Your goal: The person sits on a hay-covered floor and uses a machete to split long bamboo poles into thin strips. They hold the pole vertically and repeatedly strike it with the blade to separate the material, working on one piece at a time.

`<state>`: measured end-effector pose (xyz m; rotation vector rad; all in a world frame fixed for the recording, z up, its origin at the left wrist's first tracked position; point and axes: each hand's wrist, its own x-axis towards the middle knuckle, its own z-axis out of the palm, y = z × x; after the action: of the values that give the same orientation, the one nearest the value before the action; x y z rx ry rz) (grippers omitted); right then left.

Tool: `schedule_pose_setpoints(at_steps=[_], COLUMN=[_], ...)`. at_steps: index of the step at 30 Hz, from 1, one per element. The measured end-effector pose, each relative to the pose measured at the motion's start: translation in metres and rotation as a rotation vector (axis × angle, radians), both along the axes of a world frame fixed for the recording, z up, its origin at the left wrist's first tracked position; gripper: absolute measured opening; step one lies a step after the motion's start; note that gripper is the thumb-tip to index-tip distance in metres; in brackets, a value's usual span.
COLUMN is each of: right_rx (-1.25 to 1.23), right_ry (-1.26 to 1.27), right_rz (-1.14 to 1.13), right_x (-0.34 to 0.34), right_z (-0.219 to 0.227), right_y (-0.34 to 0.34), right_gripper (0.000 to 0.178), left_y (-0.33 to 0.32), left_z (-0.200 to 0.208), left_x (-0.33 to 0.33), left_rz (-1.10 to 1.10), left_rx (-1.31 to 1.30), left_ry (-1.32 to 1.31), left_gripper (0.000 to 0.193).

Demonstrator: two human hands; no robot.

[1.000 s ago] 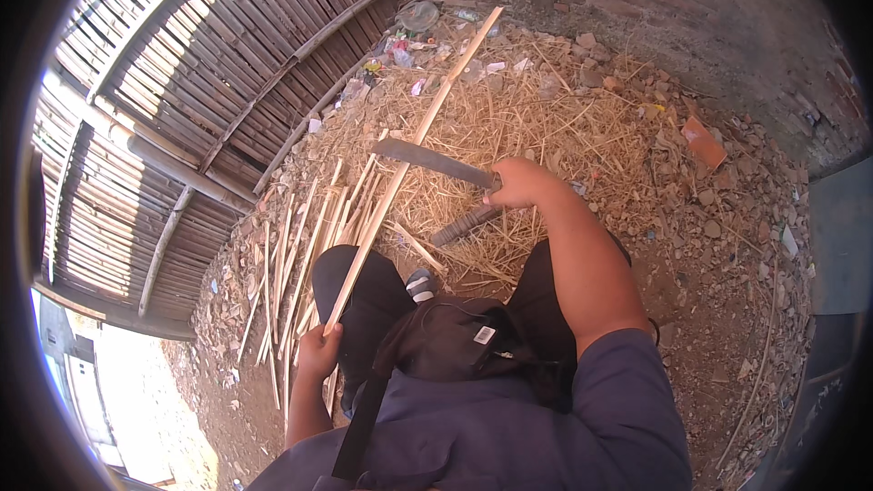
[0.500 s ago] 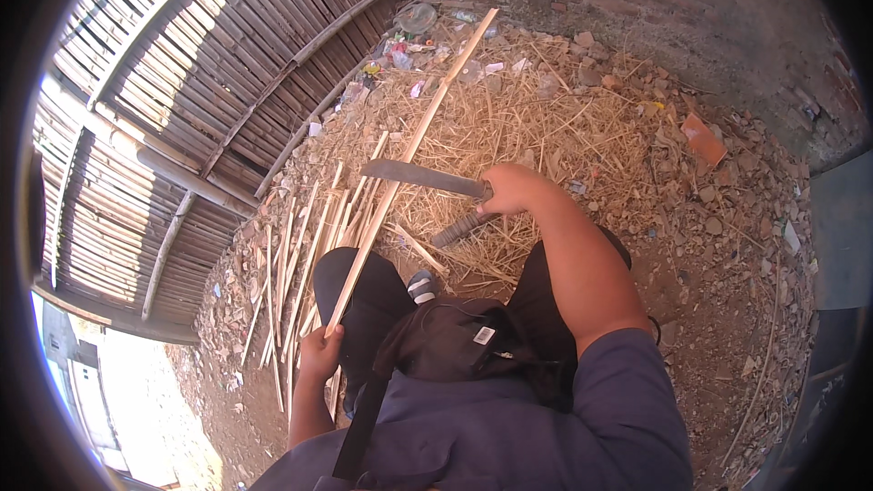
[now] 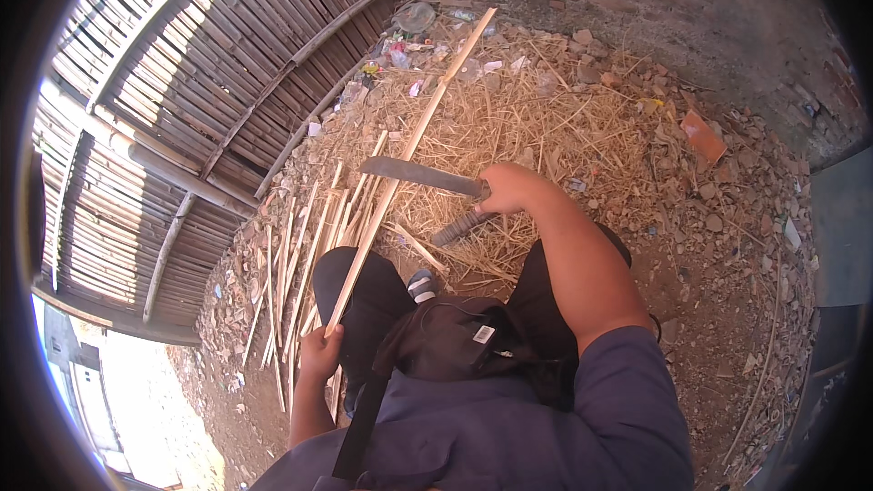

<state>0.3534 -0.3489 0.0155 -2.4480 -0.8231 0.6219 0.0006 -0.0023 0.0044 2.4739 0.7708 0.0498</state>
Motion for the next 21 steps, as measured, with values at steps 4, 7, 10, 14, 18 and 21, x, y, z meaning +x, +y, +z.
schedule_pose_setpoints(at_steps=[4, 7, 10, 14, 18, 21], right_rx=[0.007, 0.024, 0.029, 0.015, 0.014, 0.023], right_ry=[-0.008, 0.004, -0.011, -0.023, -0.033, -0.029], right_rz=[0.001, -0.015, -0.011, 0.004, 0.009, 0.0], right_x=[0.001, -0.002, -0.001, 0.002, 0.001, 0.001], right_z=[-0.002, -0.001, -0.004, -0.009, -0.008, -0.01], right_y=[0.001, 0.001, -0.001, 0.003, 0.003, 0.002], right_gripper=[0.041, 0.038, 0.04, 0.04, 0.04, 0.041], left_y=[-0.003, -0.004, -0.002, 0.002, 0.007, 0.007], left_z=[0.004, 0.004, 0.004, -0.002, -0.012, -0.011], left_x=[0.001, 0.001, 0.001, -0.001, -0.003, -0.002], left_rz=[0.002, -0.006, -0.022, -0.013, -0.017, -0.016], left_rx=[-0.003, -0.013, -0.006, -0.027, -0.022, -0.051], left_ry=[-0.006, -0.015, -0.007, -0.011, -0.041, -0.036], left_gripper=[0.052, 0.052, 0.053, 0.053, 0.052, 0.051])
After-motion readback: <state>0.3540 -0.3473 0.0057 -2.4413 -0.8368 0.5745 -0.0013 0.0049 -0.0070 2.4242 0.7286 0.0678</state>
